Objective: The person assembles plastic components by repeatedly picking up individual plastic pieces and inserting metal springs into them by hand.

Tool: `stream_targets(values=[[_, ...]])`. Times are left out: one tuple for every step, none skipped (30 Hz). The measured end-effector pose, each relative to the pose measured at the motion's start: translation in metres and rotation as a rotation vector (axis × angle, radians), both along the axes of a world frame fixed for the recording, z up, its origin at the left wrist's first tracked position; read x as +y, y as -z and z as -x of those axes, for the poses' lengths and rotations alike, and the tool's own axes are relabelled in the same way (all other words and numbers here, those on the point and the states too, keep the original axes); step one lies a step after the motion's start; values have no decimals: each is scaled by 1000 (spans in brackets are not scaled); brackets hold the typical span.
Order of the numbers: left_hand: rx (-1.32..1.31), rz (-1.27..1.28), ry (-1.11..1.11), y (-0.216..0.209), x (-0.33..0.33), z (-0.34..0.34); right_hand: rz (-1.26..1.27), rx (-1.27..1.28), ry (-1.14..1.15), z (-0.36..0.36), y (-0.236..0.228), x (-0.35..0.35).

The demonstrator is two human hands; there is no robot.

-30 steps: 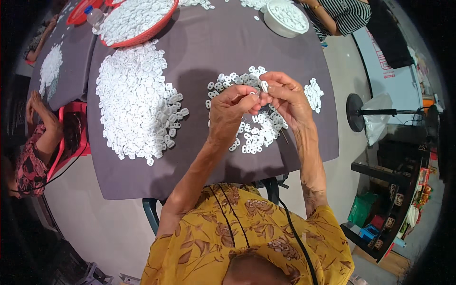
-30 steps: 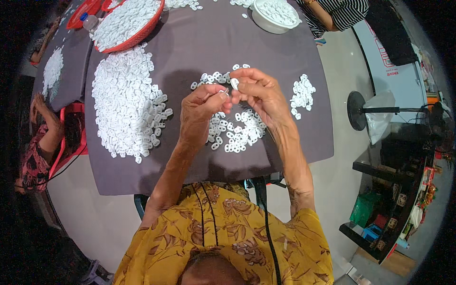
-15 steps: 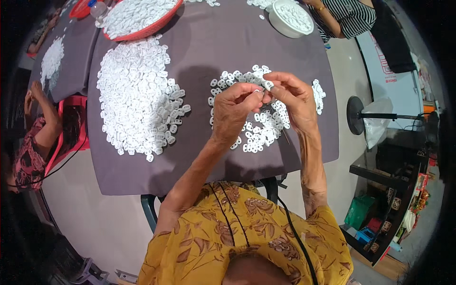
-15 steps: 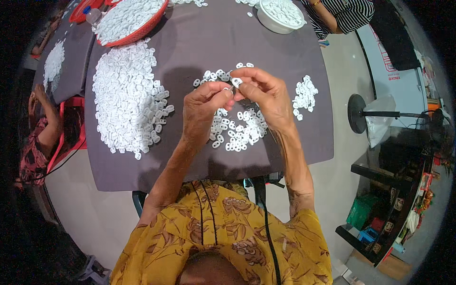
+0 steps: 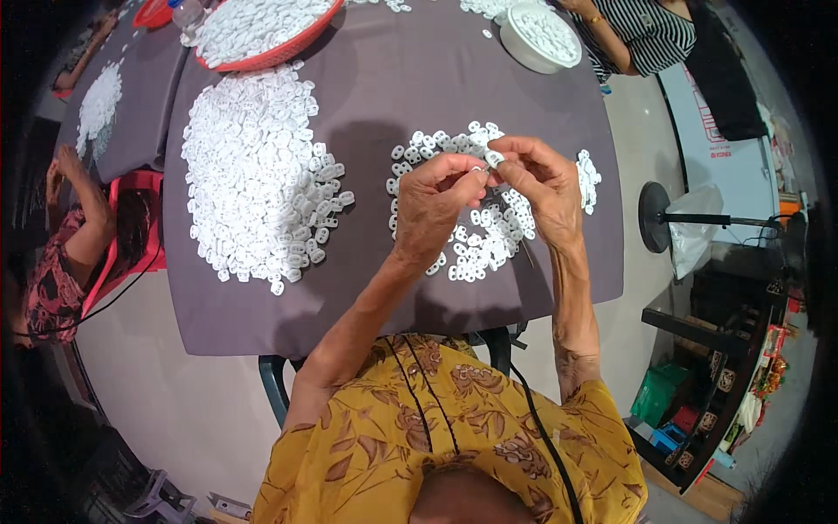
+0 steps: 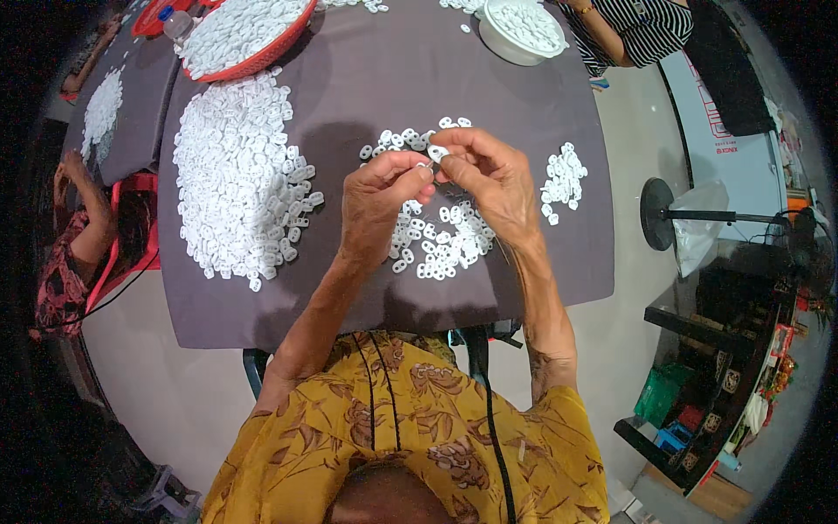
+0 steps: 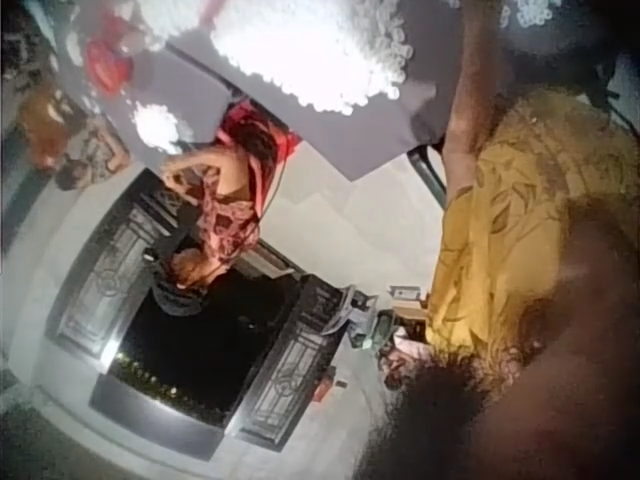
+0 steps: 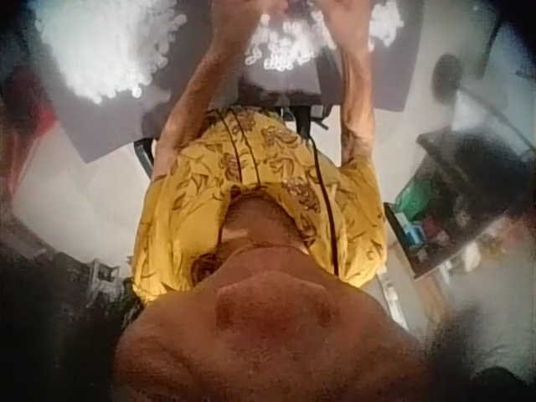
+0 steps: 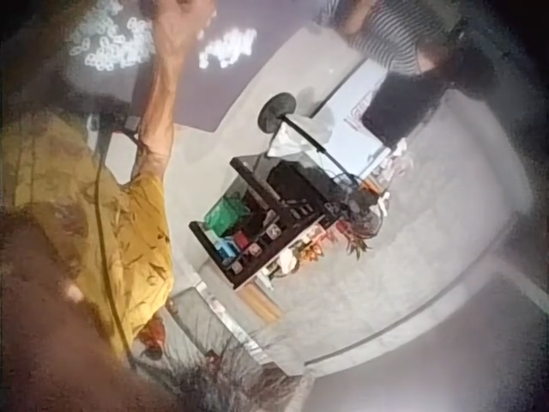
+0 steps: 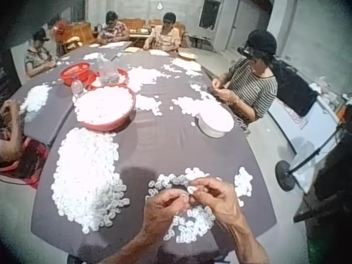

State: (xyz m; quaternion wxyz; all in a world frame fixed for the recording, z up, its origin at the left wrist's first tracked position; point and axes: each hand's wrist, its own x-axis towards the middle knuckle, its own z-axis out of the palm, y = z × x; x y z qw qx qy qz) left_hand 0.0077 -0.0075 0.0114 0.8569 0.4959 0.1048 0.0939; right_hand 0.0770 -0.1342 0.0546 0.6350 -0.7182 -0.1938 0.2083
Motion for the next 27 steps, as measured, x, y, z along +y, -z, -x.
stream_targets(values=[[0,0,-5,1,0,0,13,-9,3,1,0,0],[1,0,-5,1,0,0,12,-8,3,1,0,0],[-1,-12,-11,1,0,0,20,-38,-4,1,1,0],[-4,-24,-16,1,-1,0,28,-69,-10,1,1,0],[-4,-24,-14,1,-1,0,28,-69,-8,1,2,0],[4,-44,-21,0,-1,0,50,-106,-15,1,3,0],[12,-64,-28,0,-1,0,71,-143,-21,0,4,0],[12,-64,-25,0,-1,0,71,-143,-19,0,4,0],[7,-63,-27,1,-1,0,91,-175,-33,0,4,-1],[2,-64,-28,2,-1,0,110,-206,-47,0,4,-1],[2,-65,-26,2,-1,0,109,-206,-44,0,4,-1],[-1,-68,-30,2,-1,0,127,-226,-47,-1,5,-1],[-3,-71,-35,3,-1,0,146,-245,-50,-1,5,-2],[-3,-72,-33,2,-1,0,146,-245,-48,-1,4,-2],[5,-68,-35,2,-2,0,147,-251,-48,-1,4,-2],[13,-64,-37,2,-2,0,148,-257,-50,-1,4,-2],[12,-65,-36,2,-2,0,147,-257,-49,0,4,-2],[21,-68,-38,2,-2,0,150,-268,-51,0,5,-3],[29,-71,-39,1,-3,0,153,-279,-54,0,5,-3],[28,-72,-38,2,-2,0,153,-279,-52,0,6,-3],[23,-72,-42,3,-2,0,156,-295,-55,1,6,-3],[17,-72,-45,3,-2,0,160,-312,-58,1,7,-3],[17,-72,-43,3,-3,0,161,-312,-56,1,6,-3],[22,-65,-43,3,-3,0,183,-346,-59,1,6,-3],[29,-59,-45,2,-3,0,204,-380,-65,1,6,-3],[30,-59,-45,3,-3,0,204,-379,-65,1,7,-3],[25,-63,-43,4,-3,0,184,-352,-64,1,7,-3]])
